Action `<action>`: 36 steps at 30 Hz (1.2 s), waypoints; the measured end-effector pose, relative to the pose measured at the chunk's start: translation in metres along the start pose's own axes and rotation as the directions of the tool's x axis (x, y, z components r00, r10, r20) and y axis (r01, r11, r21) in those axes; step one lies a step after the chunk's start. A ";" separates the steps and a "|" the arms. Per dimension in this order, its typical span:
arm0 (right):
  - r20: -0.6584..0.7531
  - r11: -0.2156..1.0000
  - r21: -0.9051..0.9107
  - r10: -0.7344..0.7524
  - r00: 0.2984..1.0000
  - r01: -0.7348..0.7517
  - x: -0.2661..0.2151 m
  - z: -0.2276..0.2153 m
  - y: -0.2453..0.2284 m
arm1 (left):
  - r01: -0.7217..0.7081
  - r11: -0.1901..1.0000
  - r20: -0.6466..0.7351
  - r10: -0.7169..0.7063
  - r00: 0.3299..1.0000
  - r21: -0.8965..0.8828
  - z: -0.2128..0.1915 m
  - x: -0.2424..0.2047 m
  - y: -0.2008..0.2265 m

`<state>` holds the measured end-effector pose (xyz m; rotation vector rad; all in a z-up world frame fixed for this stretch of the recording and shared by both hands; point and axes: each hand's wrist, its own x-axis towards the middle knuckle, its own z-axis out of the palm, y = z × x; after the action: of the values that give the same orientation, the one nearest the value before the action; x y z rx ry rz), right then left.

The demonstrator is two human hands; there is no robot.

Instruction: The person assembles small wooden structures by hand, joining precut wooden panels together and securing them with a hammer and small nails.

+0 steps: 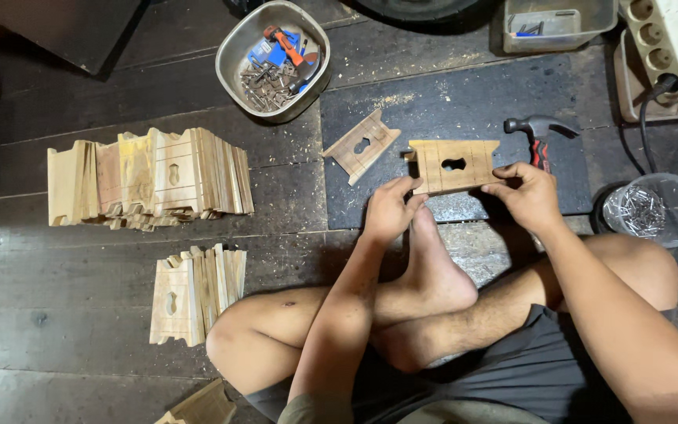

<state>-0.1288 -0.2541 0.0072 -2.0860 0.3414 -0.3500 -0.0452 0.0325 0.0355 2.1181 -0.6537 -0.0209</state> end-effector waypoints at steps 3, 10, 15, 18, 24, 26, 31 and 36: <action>-0.006 1.000 -0.022 -0.001 1.000 0.000 0.002 -0.003 0.007 | 0.022 1.000 0.062 -0.023 0.998 0.020 -0.002 0.004 0.002; 0.039 0.959 0.230 0.160 0.986 -0.164 0.003 -0.009 0.037 | 0.045 0.999 0.087 -0.047 0.995 0.019 0.001 0.011 0.020; 0.087 0.895 0.368 0.238 0.967 -0.253 0.001 -0.008 0.030 | 0.093 0.983 0.228 -0.128 0.965 0.159 0.006 0.012 0.012; 0.128 0.850 0.457 0.229 0.965 -0.263 0.004 0.007 0.041 | 0.165 0.978 0.102 -0.178 0.979 0.125 0.010 0.008 -0.004; 0.095 0.985 0.173 -0.007 0.995 -0.010 0.003 0.008 0.055 | 0.155 0.975 0.056 -0.166 0.985 0.157 0.009 -0.004 0.009; 0.102 0.994 0.103 -0.046 0.994 0.035 0.002 0.000 0.044 | 0.172 0.970 0.059 -0.185 0.981 0.171 0.008 -0.010 0.016; 0.098 0.992 -0.023 -0.125 0.987 0.128 -0.002 -0.012 0.014 | 0.188 0.949 0.057 -0.208 0.976 0.254 0.012 -0.018 0.015; 0.094 0.991 -0.064 -0.109 0.990 0.115 0.000 -0.011 0.017 | 0.272 0.935 -0.043 -0.270 0.962 0.226 0.012 -0.013 0.026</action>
<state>-0.1342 -0.2711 -0.0017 -2.1867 0.1857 -0.3133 -0.0704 0.0170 0.0449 2.4184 -0.3655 -0.0898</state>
